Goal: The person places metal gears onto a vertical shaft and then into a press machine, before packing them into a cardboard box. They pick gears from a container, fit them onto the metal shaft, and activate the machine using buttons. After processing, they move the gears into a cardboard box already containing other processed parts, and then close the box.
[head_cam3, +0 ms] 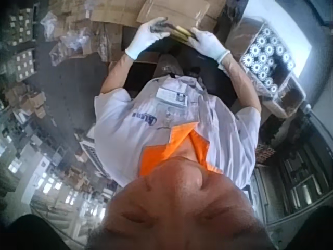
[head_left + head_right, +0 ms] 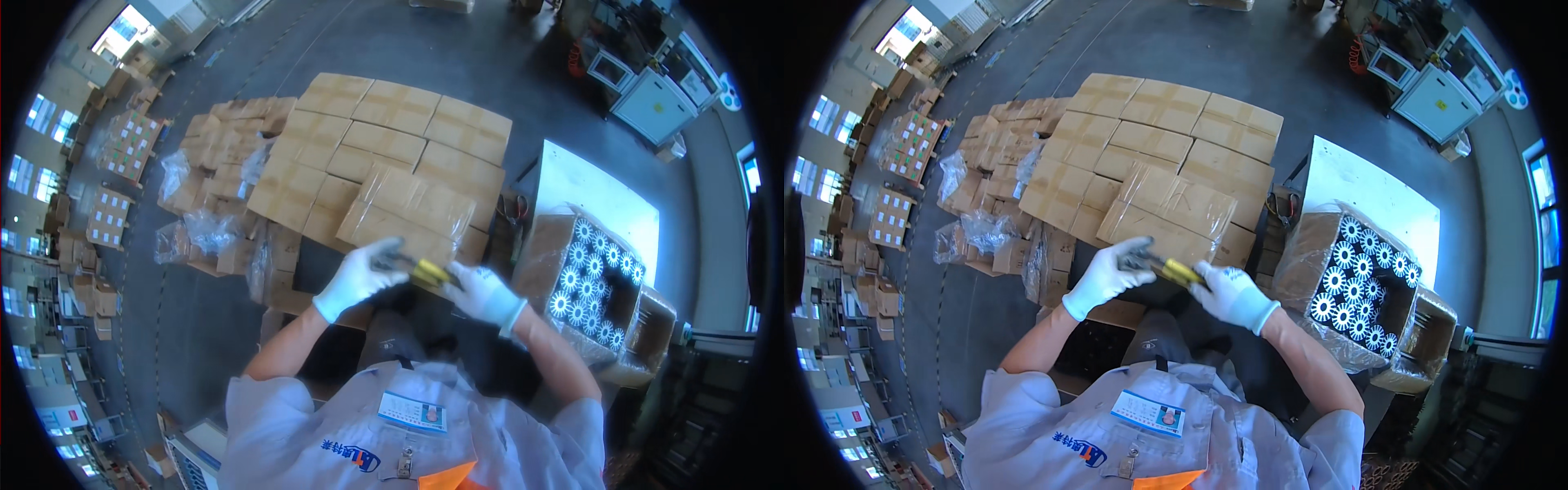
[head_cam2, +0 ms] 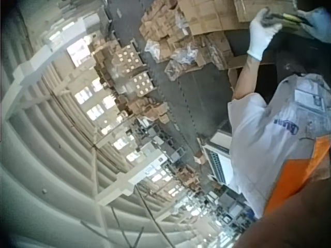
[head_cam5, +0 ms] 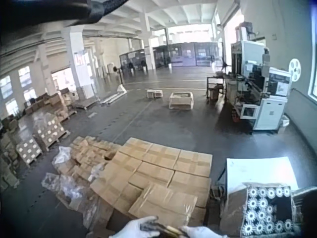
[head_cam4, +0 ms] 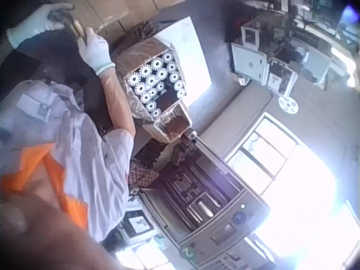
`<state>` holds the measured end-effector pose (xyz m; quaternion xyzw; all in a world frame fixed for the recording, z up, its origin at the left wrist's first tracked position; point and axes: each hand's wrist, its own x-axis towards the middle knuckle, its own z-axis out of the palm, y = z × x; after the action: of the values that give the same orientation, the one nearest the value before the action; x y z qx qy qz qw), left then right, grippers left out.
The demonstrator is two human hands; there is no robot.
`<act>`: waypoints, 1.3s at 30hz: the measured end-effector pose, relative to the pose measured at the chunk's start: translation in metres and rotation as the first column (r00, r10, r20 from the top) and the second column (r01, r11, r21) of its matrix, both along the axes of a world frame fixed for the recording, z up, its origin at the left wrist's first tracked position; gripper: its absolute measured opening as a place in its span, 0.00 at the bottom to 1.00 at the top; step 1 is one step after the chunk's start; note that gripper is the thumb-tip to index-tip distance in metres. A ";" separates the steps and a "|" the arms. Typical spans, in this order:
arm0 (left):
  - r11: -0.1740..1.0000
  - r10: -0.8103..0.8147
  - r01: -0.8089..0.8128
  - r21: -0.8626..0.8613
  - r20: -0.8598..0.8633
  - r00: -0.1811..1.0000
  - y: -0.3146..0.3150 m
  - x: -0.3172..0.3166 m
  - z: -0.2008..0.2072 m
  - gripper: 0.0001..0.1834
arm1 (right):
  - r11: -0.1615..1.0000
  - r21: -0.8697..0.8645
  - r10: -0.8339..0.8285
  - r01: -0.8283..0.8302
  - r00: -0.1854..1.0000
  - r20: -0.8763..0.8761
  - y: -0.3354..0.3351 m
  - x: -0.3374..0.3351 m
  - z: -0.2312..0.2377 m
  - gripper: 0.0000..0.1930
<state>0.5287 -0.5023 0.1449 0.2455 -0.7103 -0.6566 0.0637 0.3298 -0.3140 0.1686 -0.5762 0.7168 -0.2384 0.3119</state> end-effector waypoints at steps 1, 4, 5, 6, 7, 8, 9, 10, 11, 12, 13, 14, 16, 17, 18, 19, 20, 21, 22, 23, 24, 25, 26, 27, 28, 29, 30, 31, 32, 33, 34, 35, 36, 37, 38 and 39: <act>0.989 0.147 -0.146 0.029 -0.043 0.988 -0.011 0.012 -0.017 0.31 | 0.996 -0.085 -0.040 0.035 0.997 -0.062 -0.017 0.001 -0.011 0.20; 0.890 0.372 -0.355 0.286 -0.007 0.928 -0.034 0.058 -0.058 0.25 | 0.994 -0.107 -0.038 0.003 0.944 -0.327 -0.073 -0.005 -0.041 0.23; 0.843 0.409 -0.416 0.341 0.096 0.907 -0.040 0.073 -0.070 0.23 | 0.996 -0.092 -0.037 0.007 0.944 -0.328 -0.095 -0.005 -0.049 0.23; 0.782 0.441 -0.485 0.391 0.203 0.874 -0.041 0.087 -0.083 0.21 | 0.999 -0.023 0.027 -0.038 0.924 -0.382 -0.119 0.000 -0.052 0.23; 0.788 0.406 -0.473 0.394 0.244 0.881 -0.041 0.095 -0.093 0.20 | 0.996 0.050 0.093 -0.079 0.898 -0.431 -0.138 0.003 -0.054 0.24; 0.795 0.369 -0.458 0.397 0.283 0.885 -0.041 0.102 -0.103 0.20 | 0.994 0.074 0.106 -0.082 0.897 -0.430 -0.153 0.006 -0.057 0.24; 0.844 0.269 -0.373 0.386 0.298 0.916 -0.043 0.108 -0.112 0.20 | 0.990 0.098 0.139 -0.105 0.871 -0.471 -0.170 0.008 -0.060 0.24; 0.843 0.232 -0.353 0.407 0.316 0.920 -0.043 0.112 -0.121 0.20 | 0.984 0.122 0.172 -0.127 0.843 -0.510 -0.184 0.011 -0.063 0.25; 0.835 0.208 -0.334 0.438 0.310 0.928 -0.042 0.114 -0.130 0.20 | 0.974 0.182 0.212 -0.131 0.807 -0.551 -0.194 0.013 -0.064 0.26; 0.827 0.185 -0.316 0.466 0.305 0.934 -0.042 0.116 -0.135 0.20 | 0.971 0.197 0.224 -0.135 0.807 -0.546 -0.202 0.016 -0.066 0.26; 0.819 0.183 -0.319 0.477 0.309 0.933 -0.043 0.118 -0.141 0.20 | 0.963 0.227 0.251 -0.144 0.786 -0.565 -0.209 0.018 -0.067 0.26; 0.846 0.152 -0.282 0.451 0.303 0.941 -0.044 0.119 -0.148 0.19 | 0.955 0.255 0.277 -0.152 0.764 -0.583 -0.214 0.021 -0.067 0.27; 0.866 0.123 -0.250 0.434 0.299 0.946 -0.049 0.120 -0.156 0.19 | 0.937 0.302 0.328 -0.173 0.731 -0.599 -0.222 0.027 -0.054 0.28; 0.895 0.107 -0.234 0.381 0.324 0.940 -0.054 0.120 -0.160 0.18 | 0.922 0.338 0.367 -0.188 0.696 -0.617 -0.225 0.030 -0.048 0.28; 0.922 0.087 -0.209 0.327 0.350 0.933 -0.059 0.118 -0.163 0.17 | 0.920 0.346 0.372 -0.186 0.696 -0.614 -0.224 0.030 -0.047 0.28; 0.922 0.102 -0.220 0.317 0.351 0.931 -0.064 0.117 -0.166 0.16 | 0.900 0.390 0.412 -0.193 0.669 -0.619 -0.223 0.028 -0.046 0.29; 0.942 0.112 -0.206 0.265 0.330 0.937 -0.070 0.118 -0.168 0.16 | 0.879 0.434 0.451 -0.198 0.640 -0.622 -0.220 0.027 -0.045 0.30; 0.944 0.140 -0.226 0.242 0.328 0.934 -0.076 0.118 -0.170 0.16 | 0.876 0.440 0.455 -0.198 0.641 -0.618 -0.215 0.025 -0.043 0.30; 0.944 0.167 -0.246 0.219 0.325 0.931 -0.081 0.118 -0.173 0.16 | 0.874 0.444 0.460 -0.198 0.636 -0.619 -0.208 0.022 -0.041 0.30; 0.934 0.191 -0.274 0.229 0.328 0.925 -0.085 0.120 -0.175 0.17 | 0.871 0.448 0.464 -0.199 0.632 -0.621 -0.201 0.020 -0.038 0.30; 0.916 0.222 -0.313 0.250 0.335 0.916 -0.089 0.121 -0.179 0.18 | 0.869 0.453 0.466 -0.198 0.633 -0.618 -0.196 0.017 -0.035 0.30; 0.911 0.227 -0.326 0.251 0.355 0.907 -0.092 0.122 -0.183 0.18 | 0.842 0.504 0.499 -0.193 0.634 -0.591 -0.190 0.013 -0.031 0.30; 0.907 0.231 -0.338 0.252 0.375 0.898 -0.092 0.125 -0.187 0.18 | 0.811 0.554 0.530 -0.187 0.636 -0.561 -0.185 0.012 -0.029 0.31; 0.913 0.223 -0.333 0.238 0.393 0.892 -0.093 0.124 -0.188 0.18 | 0.810 0.557 0.527 -0.180 0.639 -0.560 -0.180 0.011 -0.029 0.31; 0.914 0.214 -0.325 0.242 0.393 0.894 -0.092 0.124 -0.189 0.18 | 0.826 0.537 0.511 -0.170 0.628 -0.588 -0.175 0.010 -0.031 0.31; 0.919 0.188 -0.308 0.248 0.410 0.893 -0.091 0.123 -0.190 0.18 | 0.842 0.516 0.494 -0.160 0.616 -0.614 -0.171 0.009 -0.032 0.31; 0.923 0.164 -0.292 0.253 0.426 0.890 -0.089 0.123 -0.191 0.18 | 0.841 0.518 0.492 -0.155 0.619 -0.613 -0.168 0.010 -0.031 0.31; 0.924 0.158 -0.286 0.256 0.427 0.890 -0.086 0.122 -0.193 0.18 | 0.843 0.519 0.484 -0.142 0.622 -0.616 -0.166 0.011 -0.030 0.32; 0.929 0.165 -0.281 0.240 0.412 0.896 -0.083 0.122 -0.194 0.18 | 0.845 0.519 0.475 -0.128 0.625 -0.619 -0.163 0.011 -0.030 0.32; 0.935 0.171 -0.276 0.224 0.397 0.902 -0.081 0.122 -0.196 0.18 | 0.845 0.521 0.472 -0.122 0.629 -0.618 -0.159 0.009 -0.030 0.32; 0.936 0.163 -0.268 0.226 0.398 0.903 -0.079 0.123 -0.198 0.18 | 0.841 0.532 0.460 -0.101 0.651 -0.604 -0.154 0.006 -0.030 0.32; 0.935 0.158 -0.270 0.229 0.414 0.897 -0.078 0.125 -0.200 0.18 | 0.836 0.543 0.447 -0.081 0.673 -0.590 -0.149 0.005 -0.030 0.32; 0.934 0.152 -0.271 0.233 0.428 0.891 -0.078 0.126 -0.202 0.18 | 0.835 0.545 0.442 -0.072 0.677 -0.588 -0.146 0.003 -0.027 0.32; 0.936 0.140 -0.260 0.236 0.428 0.893 -0.078 0.128 -0.204 0.18 | 0.824 0.562 0.456 -0.071 0.672 -0.583 -0.142 0.002 -0.022 0.32; 0.936 0.143 -0.265 0.232 0.438 0.887 -0.078 0.131 -0.206 0.18 | 0.813 0.579 0.469 -0.069 0.668 -0.578 -0.138 0.001 -0.019 0.32; 0.936 0.145 -0.269 0.227 0.447 0.883 -0.078 0.134 -0.209 0.18 | 0.811 0.582 0.462 -0.058 0.673 -0.578 -0.132 -0.001 -0.019 0.32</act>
<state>0.6627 -0.5807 -0.0638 0.4638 -0.5751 -0.6715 -0.0570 0.3286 -0.4464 0.1494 -0.6162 0.7223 0.2474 0.1934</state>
